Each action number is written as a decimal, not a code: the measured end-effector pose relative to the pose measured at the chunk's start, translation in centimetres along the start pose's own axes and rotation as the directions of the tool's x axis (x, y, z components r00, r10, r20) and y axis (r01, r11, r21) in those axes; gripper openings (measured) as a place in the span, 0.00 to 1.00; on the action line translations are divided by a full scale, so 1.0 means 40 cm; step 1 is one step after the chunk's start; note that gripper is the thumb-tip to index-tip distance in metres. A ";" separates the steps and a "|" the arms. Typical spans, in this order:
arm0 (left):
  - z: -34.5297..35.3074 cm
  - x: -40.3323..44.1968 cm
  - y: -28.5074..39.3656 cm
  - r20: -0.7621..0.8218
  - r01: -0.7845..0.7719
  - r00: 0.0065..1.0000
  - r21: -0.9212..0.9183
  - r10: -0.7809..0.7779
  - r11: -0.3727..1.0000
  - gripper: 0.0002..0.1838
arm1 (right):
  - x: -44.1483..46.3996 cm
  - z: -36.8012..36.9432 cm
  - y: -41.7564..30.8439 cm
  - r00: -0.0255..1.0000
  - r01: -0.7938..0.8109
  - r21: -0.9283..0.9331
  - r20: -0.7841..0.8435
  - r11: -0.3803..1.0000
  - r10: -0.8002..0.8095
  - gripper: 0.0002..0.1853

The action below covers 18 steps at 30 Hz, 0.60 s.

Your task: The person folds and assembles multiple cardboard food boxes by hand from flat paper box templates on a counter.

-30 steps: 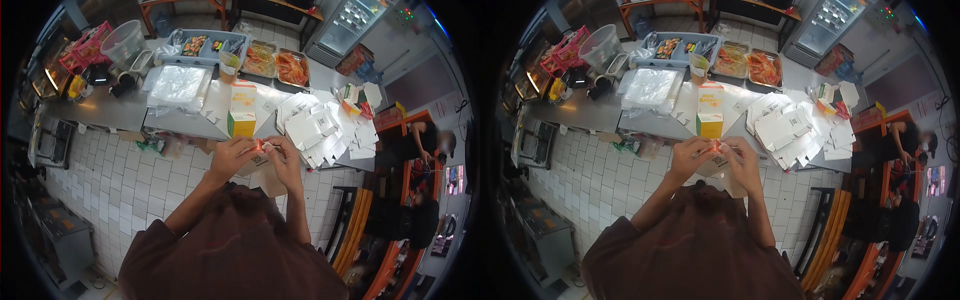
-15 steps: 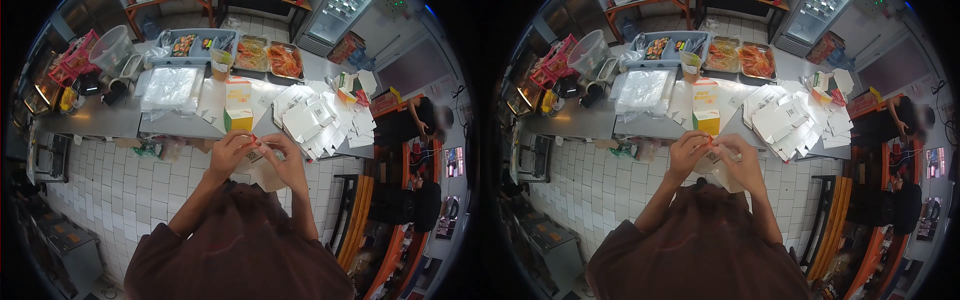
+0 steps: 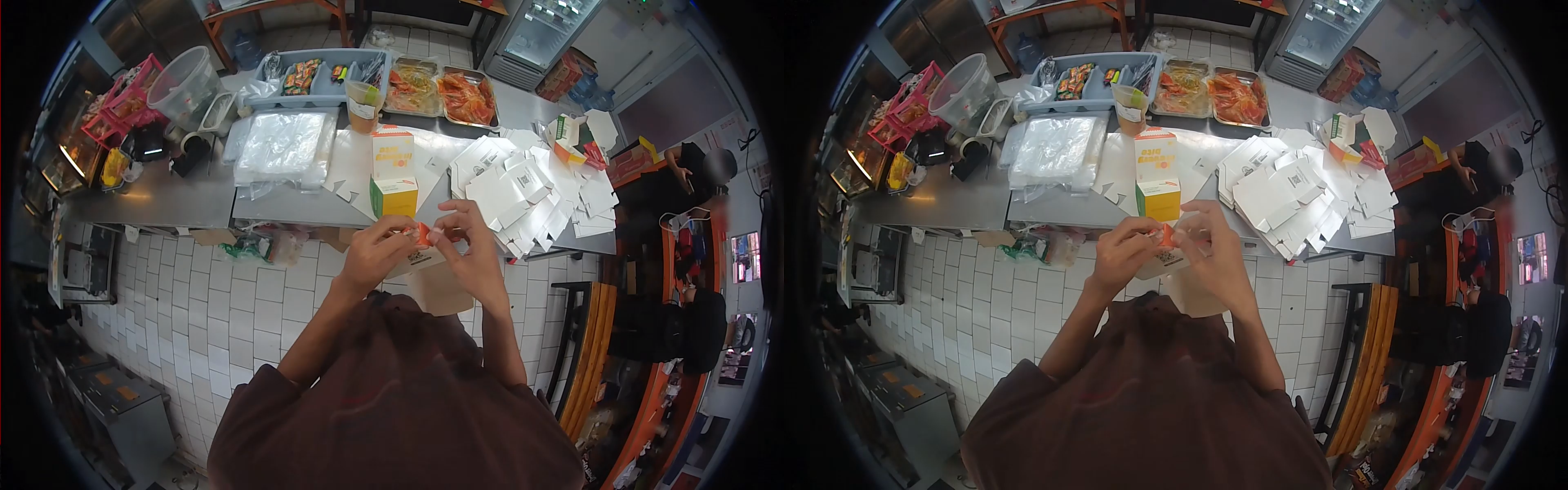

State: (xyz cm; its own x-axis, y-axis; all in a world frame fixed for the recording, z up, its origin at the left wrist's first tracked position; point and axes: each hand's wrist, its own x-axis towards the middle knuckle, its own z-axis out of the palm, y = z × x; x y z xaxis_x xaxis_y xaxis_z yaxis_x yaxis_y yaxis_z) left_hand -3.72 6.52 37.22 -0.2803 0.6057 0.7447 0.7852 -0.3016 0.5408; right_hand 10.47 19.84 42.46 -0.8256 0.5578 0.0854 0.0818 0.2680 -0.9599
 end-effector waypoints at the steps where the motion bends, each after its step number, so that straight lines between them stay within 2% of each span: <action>1: 0.000 -0.003 -0.004 -0.004 -0.003 1.000 -0.001 0.003 1.000 0.10 | 0.003 0.003 0.018 1.000 -0.008 0.034 -0.030 0.999 0.009 0.19; 5: -0.006 0.006 0.006 -0.024 0.026 0.999 -0.001 -0.026 1.000 0.10 | -0.001 0.015 0.007 0.998 -0.051 0.224 -0.029 0.973 0.059 0.15; 8: -0.014 0.005 0.006 0.009 0.021 1.000 0.051 -0.022 0.998 0.08 | 0.000 0.025 0.031 0.997 0.024 0.076 -0.073 0.997 -0.018 0.12; 11: -0.013 0.004 0.009 -0.016 0.052 0.999 0.025 -0.051 0.998 0.09 | -0.001 0.025 0.020 0.998 0.007 0.084 -0.061 0.996 -0.002 0.10; 14: -0.001 -0.010 -0.003 -0.035 0.055 0.998 -0.014 -0.056 0.998 0.09 | -0.003 0.011 0.031 1.000 0.019 0.013 -0.021 1.000 -0.018 0.11; 18: 0.005 -0.011 -0.002 -0.060 0.181 0.981 -0.039 -0.183 0.983 0.08 | -0.010 0.011 -0.006 0.997 0.080 -0.097 -0.014 0.992 -0.081 0.15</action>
State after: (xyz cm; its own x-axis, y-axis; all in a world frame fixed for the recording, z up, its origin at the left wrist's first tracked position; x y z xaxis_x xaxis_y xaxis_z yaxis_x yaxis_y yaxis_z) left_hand -3.56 6.42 36.76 -0.4517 0.6057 0.6550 0.6994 -0.2154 0.6815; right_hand 10.54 19.21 42.56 -0.8215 0.5453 0.1670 0.0696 0.3865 -0.9197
